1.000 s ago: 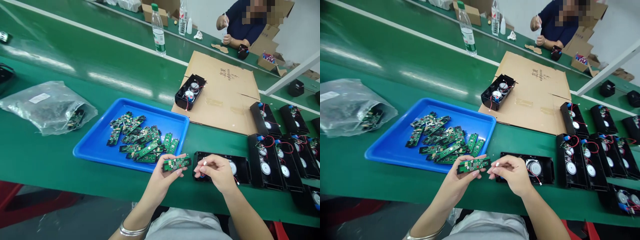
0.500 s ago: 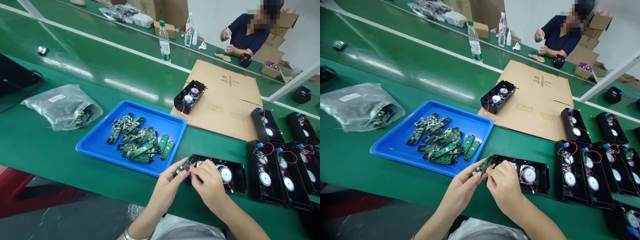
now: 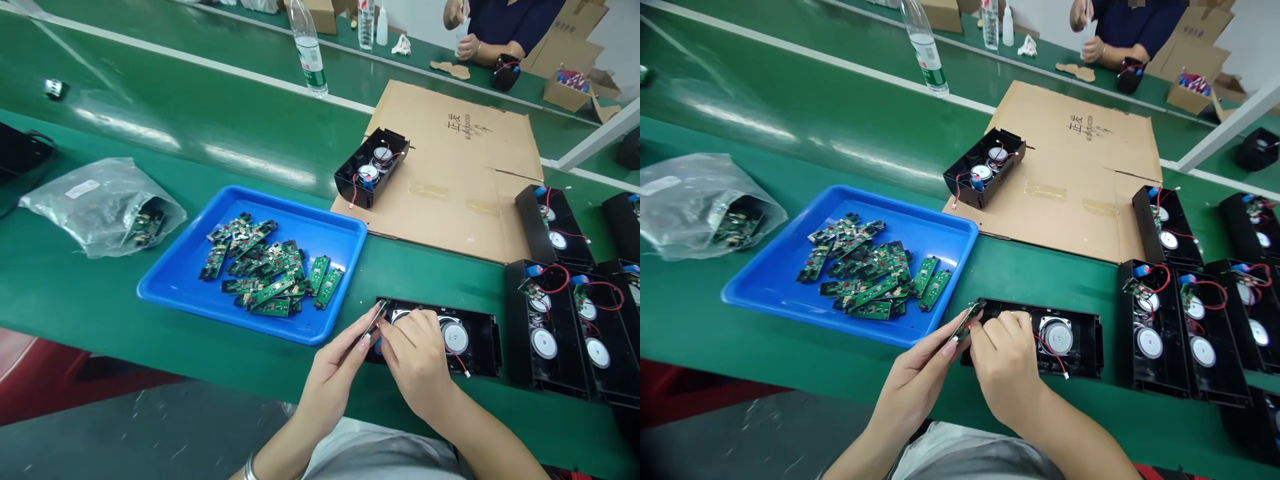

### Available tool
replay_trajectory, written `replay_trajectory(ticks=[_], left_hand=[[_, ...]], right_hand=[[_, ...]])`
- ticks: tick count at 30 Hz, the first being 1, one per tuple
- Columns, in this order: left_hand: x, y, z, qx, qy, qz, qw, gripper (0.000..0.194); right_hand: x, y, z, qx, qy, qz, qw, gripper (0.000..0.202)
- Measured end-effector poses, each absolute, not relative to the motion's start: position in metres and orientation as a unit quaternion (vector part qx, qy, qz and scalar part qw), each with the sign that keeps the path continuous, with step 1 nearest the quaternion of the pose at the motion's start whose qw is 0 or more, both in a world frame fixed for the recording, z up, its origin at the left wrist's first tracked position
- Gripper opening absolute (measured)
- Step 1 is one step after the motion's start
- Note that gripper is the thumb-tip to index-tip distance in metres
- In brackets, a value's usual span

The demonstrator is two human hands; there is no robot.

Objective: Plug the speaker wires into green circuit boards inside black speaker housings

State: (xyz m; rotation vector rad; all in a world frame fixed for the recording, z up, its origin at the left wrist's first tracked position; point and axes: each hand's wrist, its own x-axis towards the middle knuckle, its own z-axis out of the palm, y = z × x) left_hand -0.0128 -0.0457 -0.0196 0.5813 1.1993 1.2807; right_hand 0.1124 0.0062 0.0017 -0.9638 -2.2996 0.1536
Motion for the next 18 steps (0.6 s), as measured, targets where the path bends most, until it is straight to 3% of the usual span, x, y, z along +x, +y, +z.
replay_trajectory(ticks=[7,18], left_hand=[[-0.0059,-0.0443,-0.0212,0.18,0.443,0.615,0.627,0.028],[-0.0043,-0.0463,-0.0219,0.205,0.459,0.618,0.605,0.027]], right_hand=[[0.1139,0.0107,-0.0037,-0.363,-0.851,0.107,0.364,0.027],[0.1105,0.0103,-0.0067,-0.351,-0.84,0.086,0.406,0.023]])
